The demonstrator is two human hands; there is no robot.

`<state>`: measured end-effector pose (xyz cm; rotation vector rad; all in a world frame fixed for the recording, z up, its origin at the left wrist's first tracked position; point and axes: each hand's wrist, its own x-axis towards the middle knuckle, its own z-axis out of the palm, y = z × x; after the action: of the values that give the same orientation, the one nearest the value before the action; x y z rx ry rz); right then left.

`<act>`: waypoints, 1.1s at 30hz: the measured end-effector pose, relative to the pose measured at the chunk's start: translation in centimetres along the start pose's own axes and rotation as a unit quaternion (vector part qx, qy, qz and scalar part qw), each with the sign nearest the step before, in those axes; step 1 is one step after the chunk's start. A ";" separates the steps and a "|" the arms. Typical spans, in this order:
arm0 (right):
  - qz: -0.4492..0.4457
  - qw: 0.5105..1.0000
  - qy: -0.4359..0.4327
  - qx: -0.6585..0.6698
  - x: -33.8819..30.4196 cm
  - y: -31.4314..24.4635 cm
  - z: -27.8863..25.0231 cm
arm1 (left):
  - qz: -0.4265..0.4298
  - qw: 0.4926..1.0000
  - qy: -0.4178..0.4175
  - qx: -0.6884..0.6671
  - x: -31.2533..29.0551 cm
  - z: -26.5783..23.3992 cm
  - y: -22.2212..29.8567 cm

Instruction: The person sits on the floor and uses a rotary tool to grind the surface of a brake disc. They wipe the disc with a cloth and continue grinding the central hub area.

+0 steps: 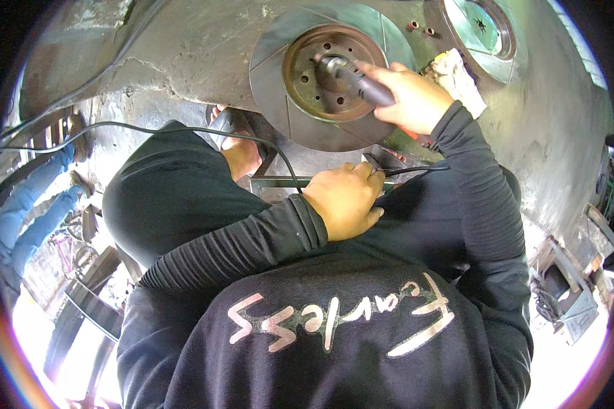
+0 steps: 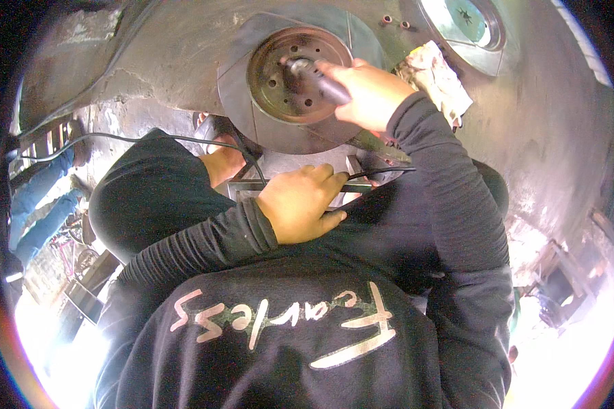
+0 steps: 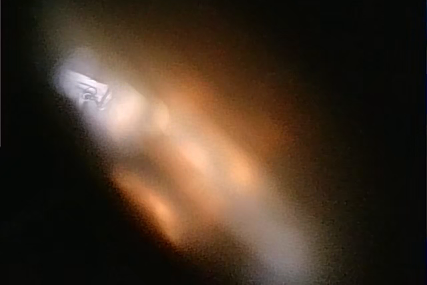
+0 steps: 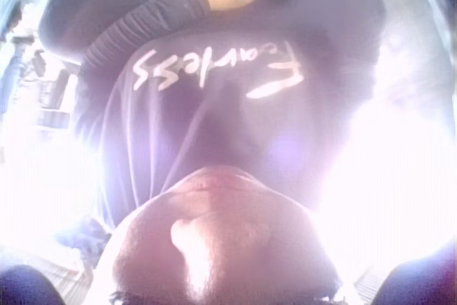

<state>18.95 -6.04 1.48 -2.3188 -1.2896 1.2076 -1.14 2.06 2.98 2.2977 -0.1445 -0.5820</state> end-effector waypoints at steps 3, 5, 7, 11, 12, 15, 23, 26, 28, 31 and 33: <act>-0.042 0.999 0.018 -0.011 -0.2 0.2 1.0 | 0.000 1.000 -0.014 0.006 0.1 -0.2 0.1; -0.018 1.000 0.021 0.004 -0.1 0.1 0.2 | -0.001 1.000 -0.013 0.005 0.0 -0.1 0.1; 0.002 0.999 0.048 0.007 -0.2 0.5 -0.5 | 0.002 1.000 -0.006 0.003 0.1 0.0 0.0; -0.080 0.991 0.103 -0.033 0.3 1.7 2.2 | 0.004 1.000 -0.023 0.004 0.4 -0.3 0.2; -0.092 0.989 0.105 -0.043 0.4 1.4 2.4 | 0.000 1.000 -0.027 0.004 0.5 -0.3 0.3; 0.001 0.997 0.072 0.003 0.1 0.5 0.2 | -0.002 1.000 -0.029 0.002 0.6 -0.3 0.2; -0.010 0.997 0.079 0.001 -0.2 1.0 0.0 | 0.003 1.000 -0.024 -0.015 0.7 -0.7 0.5; -0.004 0.996 0.092 0.005 -0.4 0.7 0.0 | -0.003 1.000 -0.027 -0.015 0.7 -1.0 0.6; -0.006 0.994 0.105 0.010 -0.3 0.8 0.1 | -0.001 1.000 -0.023 -0.012 0.6 -1.1 0.6; 0.008 0.995 0.097 -0.011 0.0 0.5 0.4 | -0.006 1.000 -0.021 -0.014 0.5 -1.1 0.6; 0.000 0.997 0.078 -0.007 0.0 0.2 0.4 | -0.006 1.000 -0.022 -0.016 0.6 -1.1 0.4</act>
<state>18.78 -6.22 1.06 -2.3707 -1.2470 0.9973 -0.10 2.35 3.74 2.2560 -0.1419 -0.6379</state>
